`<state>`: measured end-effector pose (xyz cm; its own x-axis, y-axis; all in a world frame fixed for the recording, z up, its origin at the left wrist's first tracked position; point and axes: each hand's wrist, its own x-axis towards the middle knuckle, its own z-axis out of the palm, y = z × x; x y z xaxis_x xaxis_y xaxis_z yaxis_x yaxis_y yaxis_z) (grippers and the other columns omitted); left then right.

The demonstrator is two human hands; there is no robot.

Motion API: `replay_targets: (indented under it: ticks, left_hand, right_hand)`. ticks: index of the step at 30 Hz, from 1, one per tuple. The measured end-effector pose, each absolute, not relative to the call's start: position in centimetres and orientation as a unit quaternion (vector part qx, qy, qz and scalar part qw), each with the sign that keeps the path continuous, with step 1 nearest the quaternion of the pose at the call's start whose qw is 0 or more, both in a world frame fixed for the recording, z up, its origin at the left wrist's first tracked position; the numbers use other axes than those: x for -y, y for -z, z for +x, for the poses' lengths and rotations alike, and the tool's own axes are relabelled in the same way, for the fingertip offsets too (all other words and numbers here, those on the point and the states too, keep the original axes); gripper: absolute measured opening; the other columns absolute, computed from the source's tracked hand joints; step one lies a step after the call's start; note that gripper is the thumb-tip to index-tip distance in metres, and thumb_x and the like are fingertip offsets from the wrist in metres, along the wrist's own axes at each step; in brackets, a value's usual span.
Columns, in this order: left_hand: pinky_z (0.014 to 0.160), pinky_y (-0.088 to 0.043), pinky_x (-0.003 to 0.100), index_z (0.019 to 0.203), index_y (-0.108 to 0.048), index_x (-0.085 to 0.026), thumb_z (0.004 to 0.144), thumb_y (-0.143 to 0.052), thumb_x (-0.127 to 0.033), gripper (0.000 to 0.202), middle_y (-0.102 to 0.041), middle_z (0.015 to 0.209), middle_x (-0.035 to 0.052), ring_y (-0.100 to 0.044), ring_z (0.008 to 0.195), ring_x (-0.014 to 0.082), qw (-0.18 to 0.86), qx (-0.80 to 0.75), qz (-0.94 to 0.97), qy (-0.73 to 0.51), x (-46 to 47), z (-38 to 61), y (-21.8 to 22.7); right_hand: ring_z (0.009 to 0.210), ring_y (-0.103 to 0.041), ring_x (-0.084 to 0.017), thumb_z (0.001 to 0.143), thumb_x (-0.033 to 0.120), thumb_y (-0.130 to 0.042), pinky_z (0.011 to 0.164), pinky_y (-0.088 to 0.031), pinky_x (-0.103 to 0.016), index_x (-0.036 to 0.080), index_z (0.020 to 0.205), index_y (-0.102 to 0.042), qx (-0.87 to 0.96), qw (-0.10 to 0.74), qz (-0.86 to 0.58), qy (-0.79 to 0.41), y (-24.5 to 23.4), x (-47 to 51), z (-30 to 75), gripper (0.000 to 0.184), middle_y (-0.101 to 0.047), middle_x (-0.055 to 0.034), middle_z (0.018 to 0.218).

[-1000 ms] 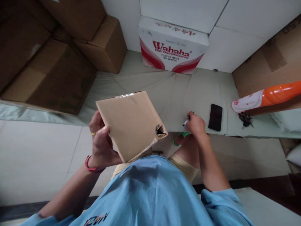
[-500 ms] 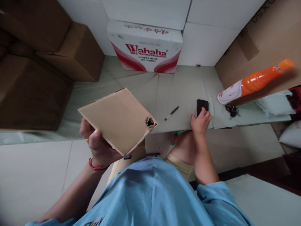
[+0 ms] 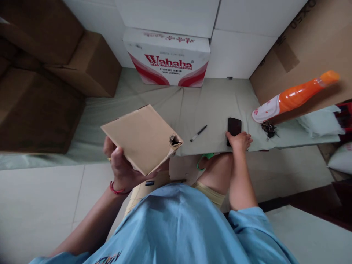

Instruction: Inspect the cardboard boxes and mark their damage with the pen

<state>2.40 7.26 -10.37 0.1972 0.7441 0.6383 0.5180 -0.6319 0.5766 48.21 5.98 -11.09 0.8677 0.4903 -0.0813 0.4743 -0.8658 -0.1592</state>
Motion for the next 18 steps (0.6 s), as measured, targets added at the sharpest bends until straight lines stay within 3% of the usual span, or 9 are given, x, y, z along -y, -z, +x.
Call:
replay_targets:
  ticks: [3,7,11,15,18]
  left_hand:
    - [0.126,-0.037,0.074,0.171,-0.023,-0.043,0.051,-0.096,-0.088,0.147,-0.022,0.178,0.0176,-0.031,0.163,0.0542,0.064,-0.364,0.777,-0.509,-7.5,2.8,9.2]
    - [0.127,-0.036,0.072,0.172,-0.024,-0.044,0.05,-0.098,-0.084,0.148,-0.025,0.176,0.0174,-0.026,0.166,0.0528,0.086,-0.38,0.768,-0.509,-7.6,2.9,8.7]
    - [0.128,-0.035,0.071,0.172,-0.023,-0.043,0.048,-0.099,-0.084,0.151,-0.022,0.177,0.0174,-0.025,0.166,0.0521,0.085,-0.373,0.774,-0.504,-7.8,2.8,8.6]
    - [0.129,-0.036,0.071,0.174,-0.023,-0.04,0.049,-0.101,-0.08,0.153,-0.023,0.178,0.0192,-0.029,0.165,0.052,0.069,-0.356,0.783,-0.505,-8.1,2.9,8.4]
    - [0.127,-0.038,0.073,0.172,-0.027,-0.035,0.05,-0.099,-0.082,0.149,-0.026,0.177,0.0211,-0.031,0.163,0.0541,0.057,-0.361,0.784,-0.501,-8.2,3.1,8.2]
  right_hand:
    - [0.138,-0.058,-0.052,0.079,0.058,-0.086,0.113,-0.051,-0.063,0.001,0.143,-0.059,0.266,0.075,-0.96,-0.054,10.8,-5.2,48.0,0.089,-0.058,-0.0376,0.146]
    - [0.124,-0.068,-0.047,0.078,0.052,-0.087,0.106,-0.056,-0.057,0.0,0.141,-0.056,0.306,0.079,-0.947,-0.059,10.1,-3.4,47.1,0.087,-0.058,-0.0372,0.141]
    - [0.126,-0.066,-0.046,0.078,0.051,-0.085,0.107,-0.055,-0.055,0.005,0.135,-0.057,0.35,0.088,-0.93,-0.068,8.9,-2.0,45.5,0.079,-0.061,-0.0318,0.138]
    - [0.132,-0.061,-0.041,0.077,0.053,-0.08,0.115,-0.052,-0.056,0.014,0.129,-0.056,0.456,0.2,-0.866,-0.037,6.2,-0.7,41.8,0.07,-0.063,-0.0241,0.132]
    - [0.123,-0.065,-0.036,0.079,0.055,-0.078,0.11,-0.055,-0.055,0.02,0.129,-0.054,0.561,0.299,-0.772,-0.014,2.8,0.5,37.8,0.066,-0.064,-0.0166,0.126]
